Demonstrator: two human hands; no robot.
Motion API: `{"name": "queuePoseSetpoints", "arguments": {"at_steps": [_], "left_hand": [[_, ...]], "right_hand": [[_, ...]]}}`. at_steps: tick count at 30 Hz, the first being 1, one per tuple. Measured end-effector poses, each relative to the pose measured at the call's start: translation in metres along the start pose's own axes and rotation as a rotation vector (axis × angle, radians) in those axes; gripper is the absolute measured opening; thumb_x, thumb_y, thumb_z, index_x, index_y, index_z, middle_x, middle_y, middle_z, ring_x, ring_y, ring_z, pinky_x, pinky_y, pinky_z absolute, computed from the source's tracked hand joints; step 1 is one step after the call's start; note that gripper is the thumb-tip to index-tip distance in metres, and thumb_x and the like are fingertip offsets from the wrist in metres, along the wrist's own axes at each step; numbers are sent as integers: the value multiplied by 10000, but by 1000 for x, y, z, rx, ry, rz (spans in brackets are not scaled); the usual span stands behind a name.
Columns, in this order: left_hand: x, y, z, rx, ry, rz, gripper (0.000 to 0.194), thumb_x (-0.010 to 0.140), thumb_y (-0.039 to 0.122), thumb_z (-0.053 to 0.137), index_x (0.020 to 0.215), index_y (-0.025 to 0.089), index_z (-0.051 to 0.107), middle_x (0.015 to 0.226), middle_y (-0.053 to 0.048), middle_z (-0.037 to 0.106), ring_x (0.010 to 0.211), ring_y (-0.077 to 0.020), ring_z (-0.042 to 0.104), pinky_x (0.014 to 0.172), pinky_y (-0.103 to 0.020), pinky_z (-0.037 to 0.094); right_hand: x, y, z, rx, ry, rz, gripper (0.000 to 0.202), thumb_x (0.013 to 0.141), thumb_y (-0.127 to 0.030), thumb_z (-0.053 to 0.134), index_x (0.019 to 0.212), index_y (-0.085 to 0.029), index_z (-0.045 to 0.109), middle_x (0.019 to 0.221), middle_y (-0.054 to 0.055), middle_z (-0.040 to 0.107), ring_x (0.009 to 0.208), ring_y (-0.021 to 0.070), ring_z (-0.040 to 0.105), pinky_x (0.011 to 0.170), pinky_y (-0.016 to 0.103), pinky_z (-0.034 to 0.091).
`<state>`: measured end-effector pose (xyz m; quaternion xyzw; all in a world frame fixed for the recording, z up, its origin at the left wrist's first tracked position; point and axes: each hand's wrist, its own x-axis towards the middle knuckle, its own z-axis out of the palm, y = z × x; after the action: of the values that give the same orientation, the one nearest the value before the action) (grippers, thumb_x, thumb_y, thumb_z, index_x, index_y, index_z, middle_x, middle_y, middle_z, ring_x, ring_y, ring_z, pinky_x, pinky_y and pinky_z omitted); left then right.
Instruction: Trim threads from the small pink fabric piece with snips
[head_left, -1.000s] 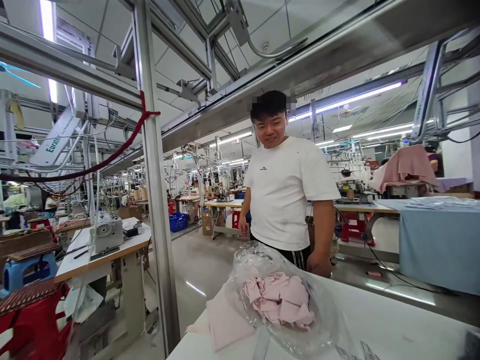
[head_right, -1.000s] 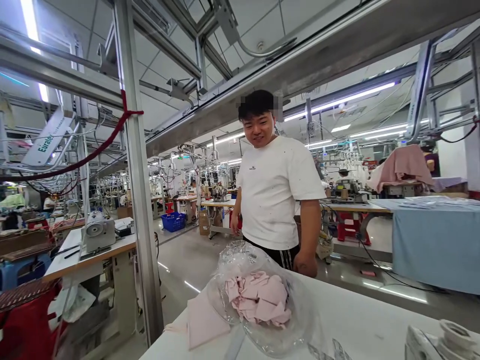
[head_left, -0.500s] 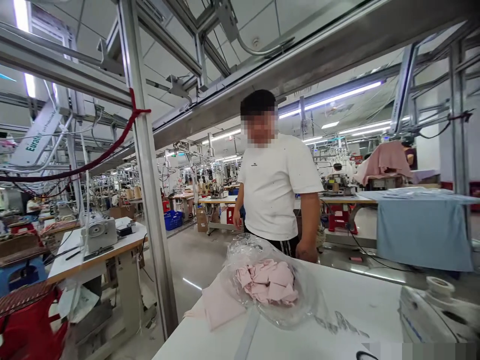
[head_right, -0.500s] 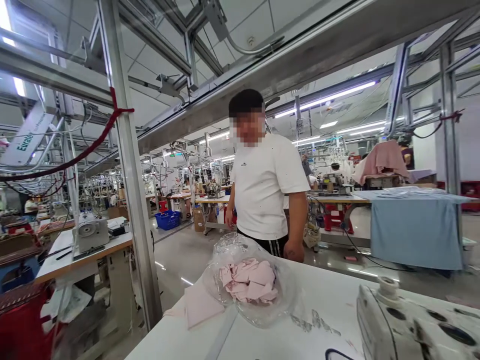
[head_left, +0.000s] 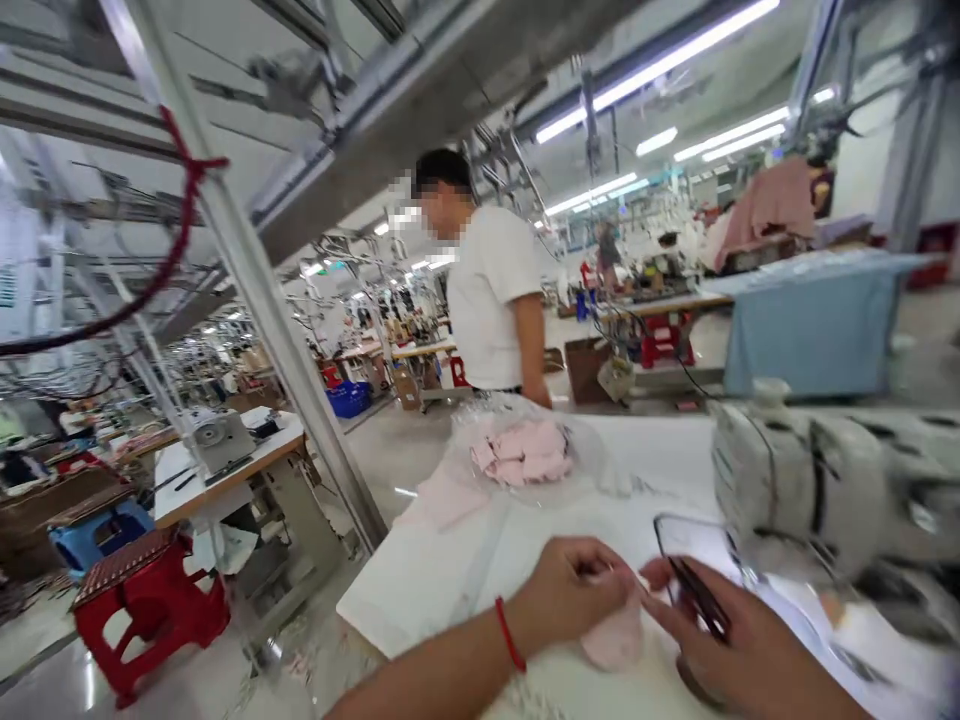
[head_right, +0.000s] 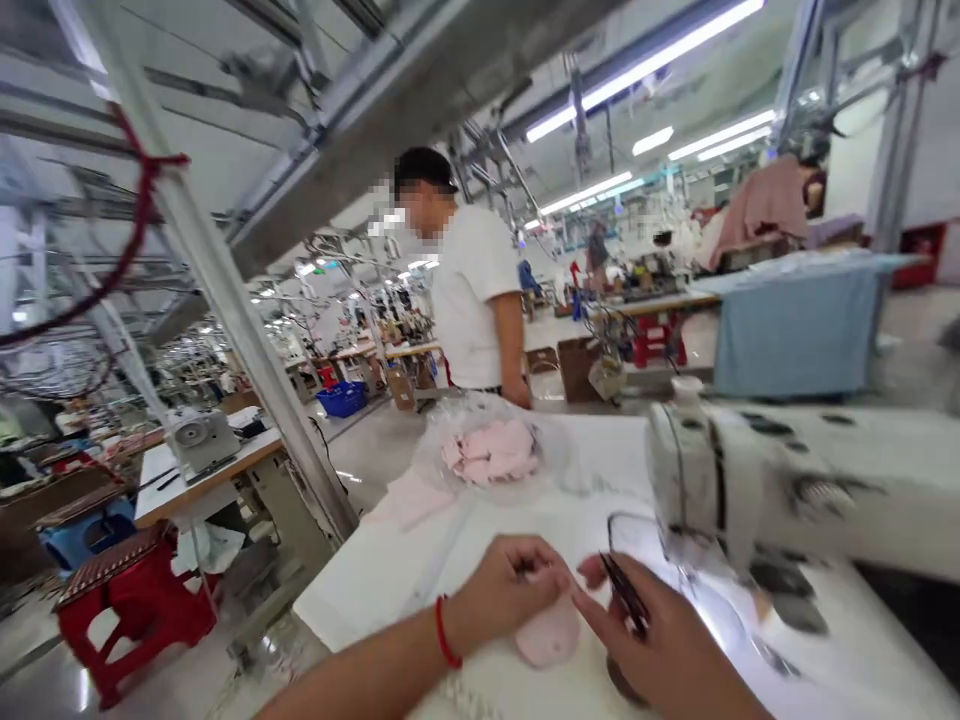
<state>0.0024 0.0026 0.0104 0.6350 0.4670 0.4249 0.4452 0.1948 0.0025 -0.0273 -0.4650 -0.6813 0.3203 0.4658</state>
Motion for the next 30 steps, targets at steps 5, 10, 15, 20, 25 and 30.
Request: {"name": "queuePoseSetpoints", "arguments": {"at_steps": [5, 10, 15, 20, 25, 30], "left_hand": [[0, -1, -4, -60, -48, -27, 409, 744, 538, 875, 790, 156, 736, 725, -19, 661, 661, -119, 513, 613, -241, 398], [-3, 2, -6, -91, -71, -3, 411, 781, 529, 878, 896, 150, 766, 801, -48, 723, 714, -144, 605, 647, -250, 477], [-4, 3, -4, -100, -83, 4, 343, 775, 449, 903, 878, 151, 767, 829, -65, 746, 751, -162, 649, 681, -268, 512], [-4, 1, -1, -110, -84, -4, 305, 778, 429, 879, 850, 159, 757, 775, -38, 705, 701, -135, 592, 654, -262, 463], [-6, 6, -3, -129, -120, -72, 355, 786, 467, 882, 855, 146, 748, 755, -19, 670, 681, -117, 558, 650, -257, 428], [-3, 8, -9, -294, -63, -183, 488, 725, 571, 932, 867, 143, 747, 784, -19, 680, 690, -119, 575, 651, -257, 424]], "right_hand": [[0, -14, -5, 169, -106, 144, 409, 787, -665, 758, 787, -262, 688, 655, -7, 594, 588, 185, 519, 532, 327, 436], [-5, -14, -3, 230, -143, 168, 476, 840, -702, 715, 789, -237, 626, 658, -26, 539, 554, 136, 437, 483, 285, 355], [-8, -12, -6, 159, -133, 106, 437, 907, -666, 723, 828, -244, 637, 667, -17, 569, 556, 145, 437, 503, 304, 348], [-10, -13, -11, -78, -52, -234, 252, 1041, -483, 588, 927, -272, 665, 804, 29, 647, 663, 195, 531, 621, 354, 411], [-10, -12, -14, -128, -25, -276, 225, 1078, -363, 490, 874, -277, 534, 707, -15, 591, 581, 175, 490, 548, 325, 368], [-15, -16, -21, -220, -13, -233, 226, 1069, -436, 537, 913, -272, 542, 718, -14, 624, 563, 176, 533, 541, 329, 395]]}}
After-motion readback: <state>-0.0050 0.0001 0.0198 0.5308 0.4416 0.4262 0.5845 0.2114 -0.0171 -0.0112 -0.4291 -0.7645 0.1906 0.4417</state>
